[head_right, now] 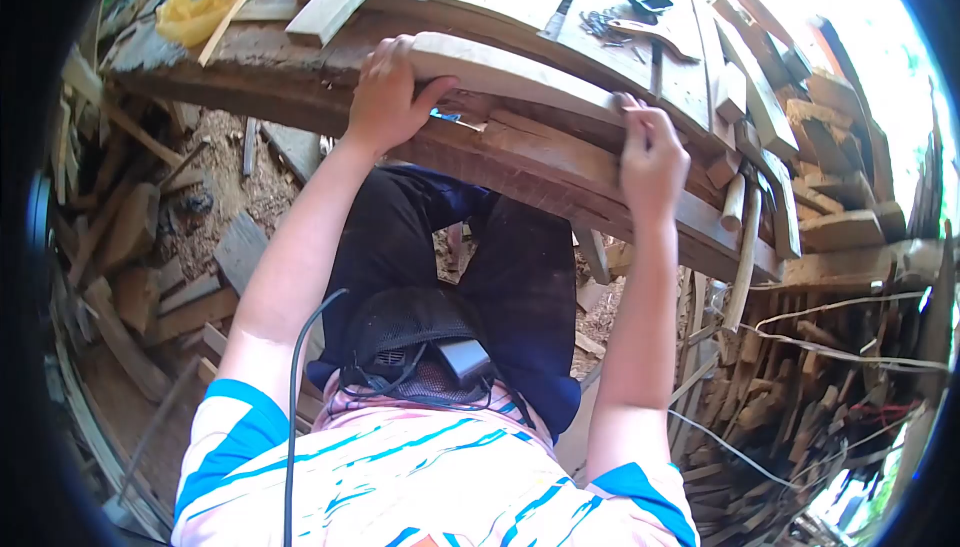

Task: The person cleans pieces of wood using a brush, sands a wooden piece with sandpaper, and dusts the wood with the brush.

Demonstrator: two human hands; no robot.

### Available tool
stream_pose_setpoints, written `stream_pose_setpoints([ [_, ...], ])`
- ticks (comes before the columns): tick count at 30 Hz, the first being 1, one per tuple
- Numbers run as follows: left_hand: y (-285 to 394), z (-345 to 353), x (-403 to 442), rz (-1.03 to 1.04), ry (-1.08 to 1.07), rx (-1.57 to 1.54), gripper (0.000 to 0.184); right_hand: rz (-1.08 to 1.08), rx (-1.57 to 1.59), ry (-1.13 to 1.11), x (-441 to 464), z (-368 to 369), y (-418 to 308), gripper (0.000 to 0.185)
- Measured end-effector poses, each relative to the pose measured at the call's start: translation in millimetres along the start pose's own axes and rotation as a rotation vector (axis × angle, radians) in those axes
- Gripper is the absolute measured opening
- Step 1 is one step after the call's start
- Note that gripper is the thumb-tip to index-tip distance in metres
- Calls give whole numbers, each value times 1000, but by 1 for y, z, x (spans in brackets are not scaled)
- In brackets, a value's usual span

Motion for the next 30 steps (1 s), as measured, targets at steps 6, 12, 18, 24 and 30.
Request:
stream_pose_setpoints([
  [6, 0, 1, 3, -36, -22, 8, 68, -31, 15, -6, 3, 48, -65, 8],
  [12, -12, 13, 3, -103, -269, 24, 65, -348, 259, -105, 11, 141, -158, 12],
  [18, -10, 5, -2, -84, -65, 9, 67, -109, -42, -58, 4, 43, -54, 9],
  [24, -4, 4, 1, -32, -35, 34, 63, 188, -248, 79, 3, -28, 28, 14],
  [30, -15, 12, -1, -127, -116, 15, 67, -184, 77, -33, -2, 98, -125, 17],
])
Point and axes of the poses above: each hand's wrist, its own x-axis towards the middle knuckle, its own z-axis out of the palm, y = z × x, the point moved 7 cm from there along x, towards the middle knuckle, and after that the axes turned 2 degrees about z, right-handed, at the moved point
